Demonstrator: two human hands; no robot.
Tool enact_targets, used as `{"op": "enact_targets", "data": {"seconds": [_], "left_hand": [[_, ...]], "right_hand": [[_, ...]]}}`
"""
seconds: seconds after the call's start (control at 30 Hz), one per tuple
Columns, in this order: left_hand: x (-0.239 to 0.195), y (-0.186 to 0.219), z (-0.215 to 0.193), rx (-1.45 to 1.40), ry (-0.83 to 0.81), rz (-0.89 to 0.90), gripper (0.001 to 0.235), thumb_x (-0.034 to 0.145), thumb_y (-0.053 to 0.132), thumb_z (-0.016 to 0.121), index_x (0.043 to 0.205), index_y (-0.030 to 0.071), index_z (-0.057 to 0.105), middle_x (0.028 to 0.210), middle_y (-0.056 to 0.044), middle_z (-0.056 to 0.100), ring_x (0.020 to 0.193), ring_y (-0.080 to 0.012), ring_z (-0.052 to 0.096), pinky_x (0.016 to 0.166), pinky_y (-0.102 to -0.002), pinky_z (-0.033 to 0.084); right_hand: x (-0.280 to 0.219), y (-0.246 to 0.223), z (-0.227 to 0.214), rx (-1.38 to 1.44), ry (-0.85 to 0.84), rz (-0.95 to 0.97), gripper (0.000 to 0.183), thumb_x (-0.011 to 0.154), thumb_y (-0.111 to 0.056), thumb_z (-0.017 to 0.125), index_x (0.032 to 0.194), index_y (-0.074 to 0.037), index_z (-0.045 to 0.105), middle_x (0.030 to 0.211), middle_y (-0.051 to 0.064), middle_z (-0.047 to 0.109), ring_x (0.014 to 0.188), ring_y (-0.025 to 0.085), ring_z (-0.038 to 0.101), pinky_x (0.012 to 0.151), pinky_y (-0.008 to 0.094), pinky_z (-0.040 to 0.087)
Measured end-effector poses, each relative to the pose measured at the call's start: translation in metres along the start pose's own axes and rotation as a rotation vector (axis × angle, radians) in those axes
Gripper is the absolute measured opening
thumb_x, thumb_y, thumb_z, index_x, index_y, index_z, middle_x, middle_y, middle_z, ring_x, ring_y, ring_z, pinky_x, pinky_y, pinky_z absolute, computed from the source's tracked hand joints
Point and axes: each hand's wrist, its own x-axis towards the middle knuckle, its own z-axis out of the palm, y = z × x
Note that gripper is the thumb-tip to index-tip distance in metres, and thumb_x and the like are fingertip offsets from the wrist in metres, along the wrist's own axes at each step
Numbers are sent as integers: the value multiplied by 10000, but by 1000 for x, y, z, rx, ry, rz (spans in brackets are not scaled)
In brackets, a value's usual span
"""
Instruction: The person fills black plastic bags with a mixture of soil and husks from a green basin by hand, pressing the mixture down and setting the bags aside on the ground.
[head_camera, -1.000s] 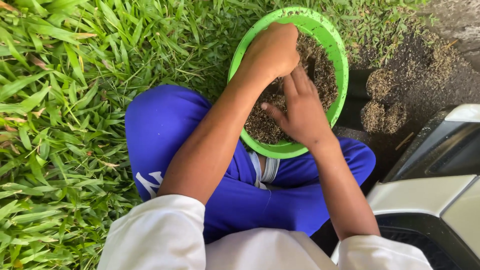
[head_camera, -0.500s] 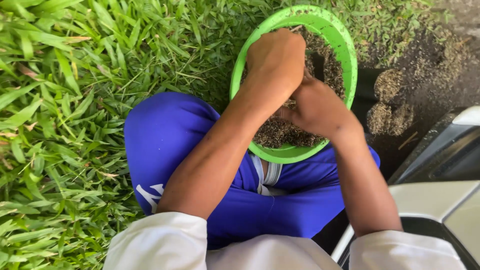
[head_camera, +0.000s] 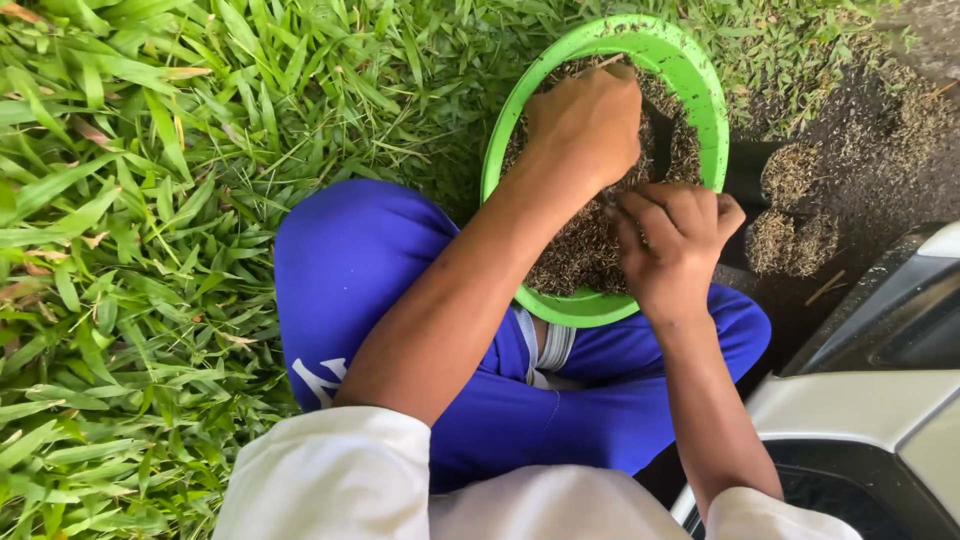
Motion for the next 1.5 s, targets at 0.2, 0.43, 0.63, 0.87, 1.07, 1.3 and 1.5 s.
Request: {"op": "enact_targets", "data": {"seconds": [0.2,0.43,0.63,0.87,1.07,1.3,1.5], "left_hand": [[10,-5,14,56,63,92,303,784,82,707,1084,52,738,1015,-148,758,907,-327,753,714,-504,599],[-7,17,-7,168,82,526,296,659,0,802,951,35,772,1067,-126,725,1061,-326,690,866,-470,563],[-22,21,-2,329,-71,498,167,659,142,851,814,120,794,928,-67,751,1059,-273,655,937,-530,479],[-35,23,15,422,-31,372,65,800,254,771,805,200,808,955,-18,764,1121,-259,606,1033,-767,282],[-18,21,-13,219,14,507,172,759,136,758,930,137,774,1037,-39,724,1097,-259,614,911,-625,453],[-14,-2,-22,-84,19,135,354,981,331,687,993,-23,702,995,-234,712,840,-369,742,732,-460,602],[-11,-8,-11,-87,-135,34,162,872,122,687,923,-20,746,954,-311,704,927,-467,709,800,-514,582]], "right_hand": [[13,-13,-6,-101,-97,-112,539,742,-183,851,1224,-28,668,1268,121,640,1225,299,585,1048,599,290],[2,8,0,98,-41,61,530,808,-189,906,1248,-36,654,1397,160,571,1338,393,496,1132,538,340],[-24,24,17,62,77,76,235,799,-102,915,963,-85,748,1308,103,601,1252,353,516,1064,448,356],[-26,29,18,6,111,43,214,770,-27,863,935,-88,742,1230,70,651,1228,316,553,1038,451,347],[4,15,-34,103,-158,-3,429,838,-225,885,1177,-33,705,1364,142,650,1397,338,560,1188,556,358],[53,-8,-27,186,-603,-141,1034,790,-539,775,1473,161,439,1474,407,435,1422,525,346,1169,552,261],[69,10,-1,338,-977,-210,773,848,-472,768,1420,-6,533,1433,229,547,1476,423,357,1265,549,187]]}}
